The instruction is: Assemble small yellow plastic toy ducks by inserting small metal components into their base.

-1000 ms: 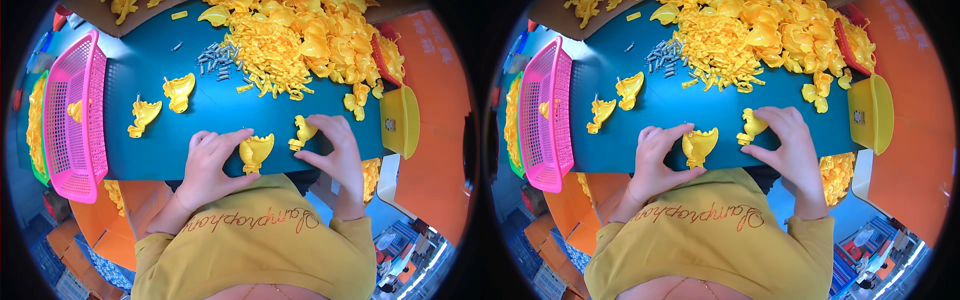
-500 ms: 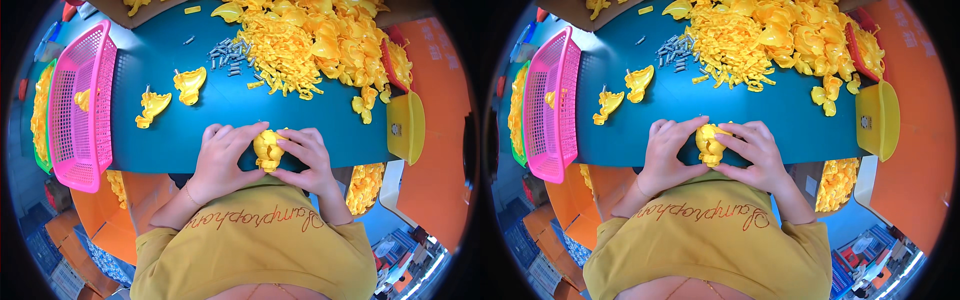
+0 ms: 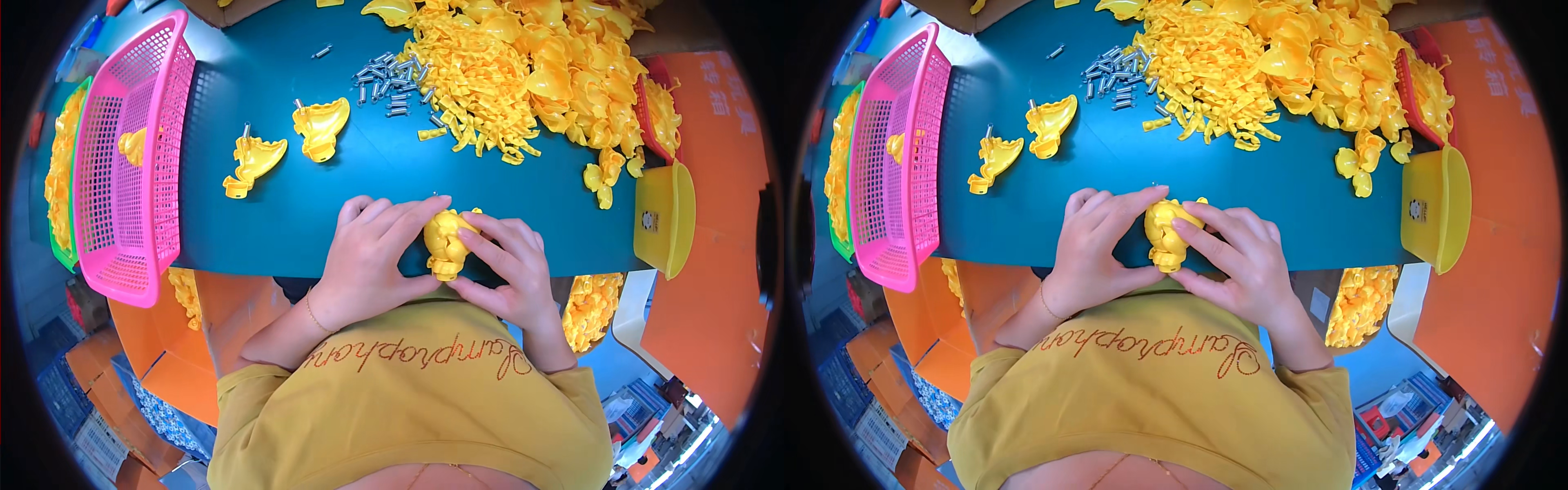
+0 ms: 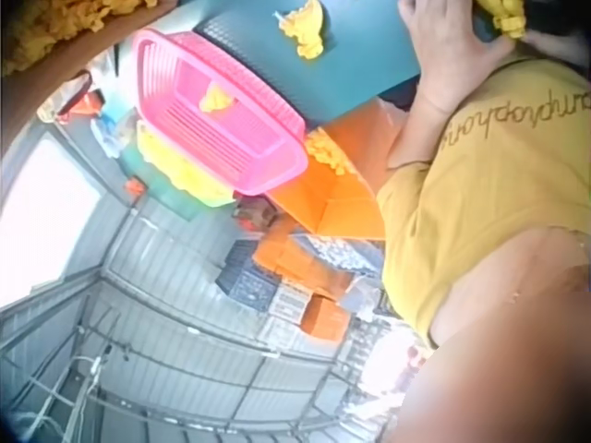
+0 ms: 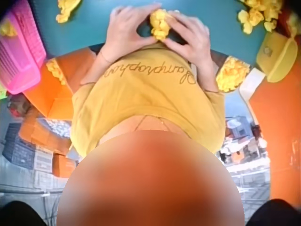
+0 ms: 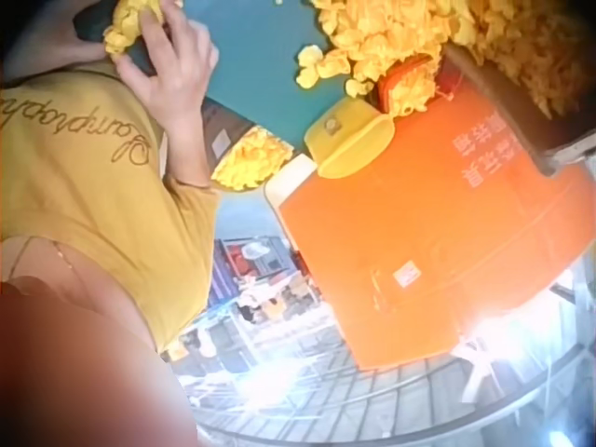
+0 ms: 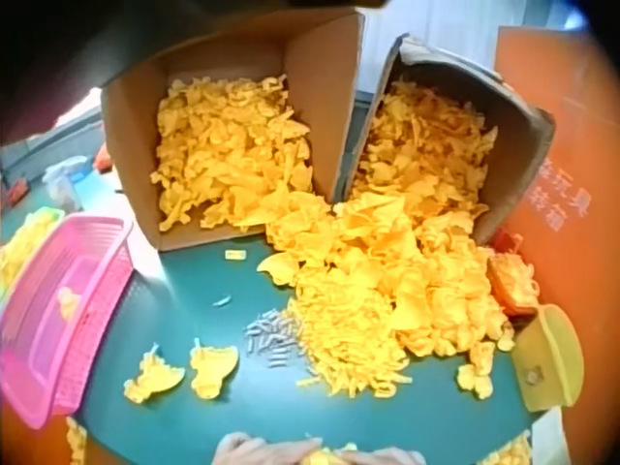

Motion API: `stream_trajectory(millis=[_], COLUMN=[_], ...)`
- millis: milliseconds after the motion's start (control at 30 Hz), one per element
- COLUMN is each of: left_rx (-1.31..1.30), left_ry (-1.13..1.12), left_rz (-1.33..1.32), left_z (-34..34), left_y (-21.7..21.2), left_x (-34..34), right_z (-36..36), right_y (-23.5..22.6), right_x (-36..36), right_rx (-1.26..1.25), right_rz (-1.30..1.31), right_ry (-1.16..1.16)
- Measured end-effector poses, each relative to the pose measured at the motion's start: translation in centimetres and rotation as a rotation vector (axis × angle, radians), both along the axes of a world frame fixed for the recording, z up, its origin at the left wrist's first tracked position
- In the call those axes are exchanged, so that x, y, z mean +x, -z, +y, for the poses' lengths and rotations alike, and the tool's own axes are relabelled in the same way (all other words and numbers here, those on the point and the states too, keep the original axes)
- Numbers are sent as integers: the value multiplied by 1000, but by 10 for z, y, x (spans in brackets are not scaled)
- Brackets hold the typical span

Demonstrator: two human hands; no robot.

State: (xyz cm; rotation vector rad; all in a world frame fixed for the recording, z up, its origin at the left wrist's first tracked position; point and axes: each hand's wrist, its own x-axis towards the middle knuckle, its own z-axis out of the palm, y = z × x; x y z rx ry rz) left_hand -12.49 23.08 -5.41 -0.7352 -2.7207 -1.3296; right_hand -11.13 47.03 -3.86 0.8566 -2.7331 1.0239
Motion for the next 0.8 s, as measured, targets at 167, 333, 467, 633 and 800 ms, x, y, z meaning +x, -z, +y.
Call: stream_trajectory(millis=[167, 333, 467, 633, 800], left_rx=[-12, -3, 0, -3, -6], left_ry=[-12, -24, -26, -24, -31], left_rz=[13, 16, 16, 8, 17], left_z=[0, 0, 0, 0, 0], left_y=[1, 3, 3, 3, 4], left_x=[1, 1, 1, 1, 1], right_z=[-2, -5, -4, -6, -5], right_y=[-9, -15, -12, -21, -23], right_x=[-1, 0, -1, -6, -9], right_rx=[85, 124, 95, 126, 175], right_rz=[-71, -106, -116, -137, -148], right_ry=[-1, -7, -21, -49, -65])
